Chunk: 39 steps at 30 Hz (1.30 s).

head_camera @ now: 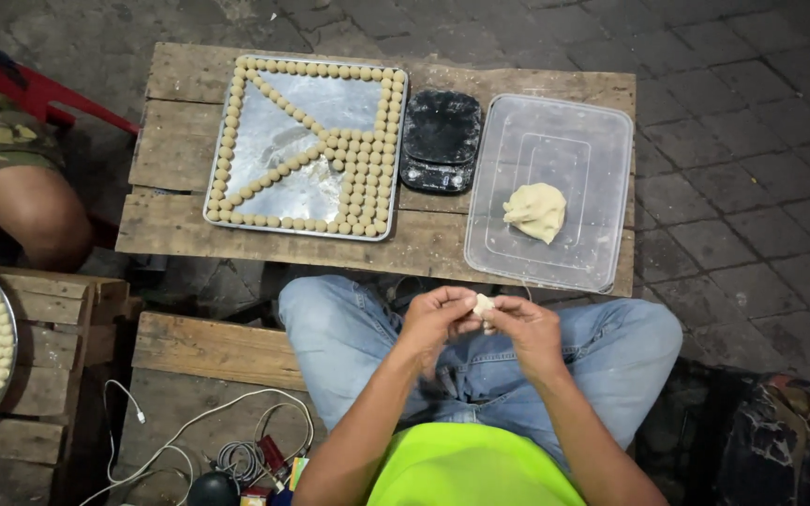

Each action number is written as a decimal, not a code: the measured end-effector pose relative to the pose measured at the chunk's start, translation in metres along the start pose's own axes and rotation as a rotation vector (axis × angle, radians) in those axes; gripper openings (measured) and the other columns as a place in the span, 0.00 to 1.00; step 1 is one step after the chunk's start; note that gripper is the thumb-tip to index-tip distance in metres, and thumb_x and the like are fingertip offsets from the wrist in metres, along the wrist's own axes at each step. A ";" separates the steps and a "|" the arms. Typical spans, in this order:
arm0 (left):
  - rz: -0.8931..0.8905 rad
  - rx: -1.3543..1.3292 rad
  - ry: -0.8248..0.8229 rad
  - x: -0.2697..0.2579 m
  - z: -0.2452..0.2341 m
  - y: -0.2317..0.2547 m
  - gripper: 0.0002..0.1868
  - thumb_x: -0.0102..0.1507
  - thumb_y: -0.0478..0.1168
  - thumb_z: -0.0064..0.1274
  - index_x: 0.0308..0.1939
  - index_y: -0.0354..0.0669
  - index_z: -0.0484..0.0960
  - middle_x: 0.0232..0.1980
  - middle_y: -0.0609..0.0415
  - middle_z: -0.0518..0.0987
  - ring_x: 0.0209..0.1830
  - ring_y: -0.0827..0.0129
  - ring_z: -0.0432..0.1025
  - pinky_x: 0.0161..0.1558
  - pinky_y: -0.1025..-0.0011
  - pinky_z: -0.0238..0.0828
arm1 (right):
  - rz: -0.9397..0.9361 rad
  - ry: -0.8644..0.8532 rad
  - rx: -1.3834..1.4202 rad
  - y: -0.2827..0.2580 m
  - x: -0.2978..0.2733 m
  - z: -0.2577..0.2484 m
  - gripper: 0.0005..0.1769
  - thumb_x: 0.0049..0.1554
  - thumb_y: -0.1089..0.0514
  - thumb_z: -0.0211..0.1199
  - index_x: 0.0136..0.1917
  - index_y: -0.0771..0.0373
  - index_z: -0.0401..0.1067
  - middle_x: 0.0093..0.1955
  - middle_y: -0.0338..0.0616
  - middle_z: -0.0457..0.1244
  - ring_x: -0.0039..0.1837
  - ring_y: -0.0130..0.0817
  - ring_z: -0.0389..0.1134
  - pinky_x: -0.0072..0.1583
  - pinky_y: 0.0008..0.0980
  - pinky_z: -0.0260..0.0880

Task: The person tears small pieces of dough from a larger mass, weighs them on a digital scale, and rolls them into uniform balls between their palms. The finished balls are placed in a geometric pattern on a metal tray.

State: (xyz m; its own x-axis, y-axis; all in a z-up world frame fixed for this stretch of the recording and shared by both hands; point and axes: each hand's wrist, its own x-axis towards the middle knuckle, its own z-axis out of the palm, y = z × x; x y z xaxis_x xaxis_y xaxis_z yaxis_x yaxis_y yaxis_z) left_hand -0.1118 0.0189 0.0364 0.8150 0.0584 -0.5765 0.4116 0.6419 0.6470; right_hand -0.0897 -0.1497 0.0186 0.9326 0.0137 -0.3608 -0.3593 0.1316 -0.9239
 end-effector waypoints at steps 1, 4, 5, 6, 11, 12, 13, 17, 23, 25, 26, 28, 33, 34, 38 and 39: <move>-0.060 -0.026 -0.025 -0.002 -0.001 0.002 0.15 0.61 0.33 0.65 0.50 0.30 0.83 0.40 0.45 0.86 0.36 0.63 0.83 0.41 0.68 0.86 | -0.047 -0.042 0.013 -0.005 -0.002 0.000 0.13 0.46 0.73 0.77 0.46 0.74 0.79 0.38 0.53 0.70 0.37 0.35 0.74 0.40 0.33 0.80; -0.149 -0.035 -0.049 -0.011 -0.001 0.011 0.13 0.62 0.34 0.63 0.47 0.29 0.84 0.37 0.45 0.85 0.33 0.64 0.83 0.38 0.68 0.86 | -0.124 -0.152 0.029 -0.011 -0.004 -0.002 0.10 0.44 0.74 0.77 0.41 0.76 0.80 0.36 0.57 0.70 0.34 0.38 0.74 0.37 0.36 0.79; -0.181 -0.019 -0.053 -0.015 -0.001 0.014 0.12 0.62 0.34 0.62 0.46 0.28 0.84 0.35 0.44 0.84 0.30 0.65 0.83 0.35 0.69 0.87 | -0.155 -0.215 0.028 -0.012 -0.005 -0.003 0.10 0.44 0.75 0.77 0.41 0.75 0.81 0.36 0.57 0.70 0.33 0.37 0.72 0.36 0.36 0.78; -0.179 -0.019 -0.052 -0.013 -0.002 0.012 0.12 0.62 0.34 0.62 0.46 0.28 0.84 0.35 0.44 0.84 0.30 0.65 0.83 0.35 0.69 0.87 | -0.156 -0.217 0.029 -0.008 -0.002 -0.005 0.10 0.44 0.75 0.77 0.41 0.75 0.81 0.36 0.57 0.70 0.33 0.37 0.72 0.36 0.36 0.78; -0.192 0.072 -0.043 -0.015 -0.005 0.014 0.13 0.62 0.35 0.62 0.46 0.27 0.85 0.32 0.41 0.84 0.26 0.65 0.81 0.33 0.62 0.87 | -0.148 -0.245 0.029 -0.018 -0.008 0.006 0.24 0.43 0.74 0.77 0.55 0.74 0.79 0.36 0.47 0.67 0.33 0.28 0.71 0.39 0.30 0.80; -0.193 0.071 -0.039 -0.017 -0.004 0.015 0.13 0.62 0.35 0.62 0.46 0.27 0.85 0.32 0.41 0.84 0.26 0.65 0.81 0.33 0.62 0.87 | -0.144 -0.248 0.029 -0.015 -0.007 0.004 0.24 0.43 0.74 0.77 0.55 0.74 0.79 0.36 0.47 0.67 0.33 0.28 0.71 0.39 0.30 0.80; -0.188 0.074 -0.012 -0.018 -0.003 0.016 0.14 0.64 0.38 0.62 0.45 0.26 0.85 0.32 0.39 0.84 0.27 0.62 0.82 0.34 0.60 0.87 | -0.209 -0.227 -0.026 -0.012 -0.006 0.002 0.20 0.44 0.74 0.77 0.52 0.74 0.80 0.37 0.49 0.68 0.33 0.29 0.71 0.38 0.30 0.79; -0.047 0.503 0.052 -0.039 0.021 0.038 0.26 0.56 0.55 0.73 0.49 0.41 0.89 0.37 0.44 0.87 0.39 0.65 0.81 0.39 0.63 0.81 | -0.688 -0.068 -0.602 -0.044 -0.021 0.016 0.11 0.45 0.71 0.77 0.43 0.64 0.83 0.38 0.42 0.70 0.37 0.34 0.74 0.41 0.27 0.76; 0.060 0.448 0.137 -0.003 -0.004 -0.012 0.18 0.58 0.48 0.70 0.49 0.46 0.90 0.40 0.47 0.88 0.43 0.71 0.79 0.43 0.67 0.78 | -0.632 -0.133 -0.555 -0.047 -0.022 0.025 0.10 0.45 0.67 0.79 0.42 0.60 0.84 0.41 0.42 0.73 0.42 0.34 0.76 0.44 0.28 0.78; 0.117 0.409 0.126 -0.008 -0.006 -0.009 0.19 0.58 0.42 0.69 0.52 0.41 0.88 0.40 0.45 0.87 0.40 0.71 0.79 0.43 0.69 0.80 | -0.352 -0.163 -0.286 -0.030 -0.018 0.015 0.16 0.47 0.71 0.76 0.50 0.68 0.81 0.46 0.48 0.72 0.45 0.35 0.76 0.48 0.32 0.80; 0.183 0.368 0.114 -0.009 -0.006 -0.006 0.20 0.59 0.35 0.68 0.55 0.35 0.86 0.41 0.43 0.87 0.37 0.70 0.79 0.42 0.71 0.81 | -0.079 -0.190 -0.019 -0.023 -0.014 0.010 0.22 0.49 0.76 0.73 0.58 0.76 0.77 0.50 0.54 0.72 0.48 0.35 0.76 0.51 0.36 0.82; 0.165 0.311 0.080 -0.017 -0.002 0.005 0.19 0.57 0.34 0.69 0.52 0.34 0.87 0.39 0.43 0.87 0.35 0.68 0.80 0.40 0.71 0.82 | -0.104 -0.178 -0.041 -0.015 -0.004 0.004 0.18 0.48 0.75 0.74 0.54 0.75 0.79 0.47 0.52 0.71 0.45 0.31 0.74 0.47 0.33 0.80; 0.096 0.070 -0.019 -0.028 0.003 0.024 0.18 0.57 0.29 0.68 0.50 0.25 0.86 0.49 0.39 0.83 0.45 0.55 0.81 0.45 0.62 0.85 | -0.097 -0.184 0.015 -0.013 0.003 -0.002 0.12 0.48 0.74 0.74 0.47 0.77 0.80 0.41 0.52 0.70 0.39 0.34 0.74 0.42 0.32 0.80; 0.001 0.018 -0.064 -0.025 -0.001 0.023 0.18 0.59 0.30 0.66 0.52 0.27 0.84 0.47 0.40 0.84 0.43 0.56 0.82 0.46 0.63 0.85 | -0.130 -0.226 0.030 -0.015 0.004 -0.003 0.11 0.47 0.75 0.74 0.45 0.77 0.80 0.40 0.55 0.70 0.38 0.36 0.74 0.41 0.34 0.80; -0.258 -0.163 -0.211 -0.004 -0.029 0.005 0.14 0.64 0.32 0.61 0.53 0.30 0.81 0.41 0.44 0.87 0.37 0.63 0.84 0.41 0.68 0.86 | -0.184 -0.337 0.076 -0.021 0.009 -0.004 0.10 0.45 0.76 0.74 0.42 0.77 0.80 0.39 0.57 0.70 0.37 0.38 0.73 0.41 0.35 0.78; -0.260 -0.163 -0.206 -0.003 -0.034 0.000 0.14 0.64 0.32 0.61 0.53 0.30 0.81 0.41 0.44 0.87 0.37 0.63 0.84 0.41 0.68 0.86 | -0.179 -0.338 0.077 -0.019 0.009 -0.003 0.10 0.45 0.76 0.74 0.42 0.77 0.80 0.39 0.57 0.70 0.37 0.38 0.73 0.41 0.35 0.78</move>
State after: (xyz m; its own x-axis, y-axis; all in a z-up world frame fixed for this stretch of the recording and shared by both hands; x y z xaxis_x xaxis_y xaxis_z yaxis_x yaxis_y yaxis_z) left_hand -0.1282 0.0450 0.0212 0.7635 -0.2670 -0.5880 0.5588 0.7297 0.3942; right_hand -0.0747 -0.1550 0.0321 0.9439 0.3076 -0.1202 -0.1979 0.2354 -0.9515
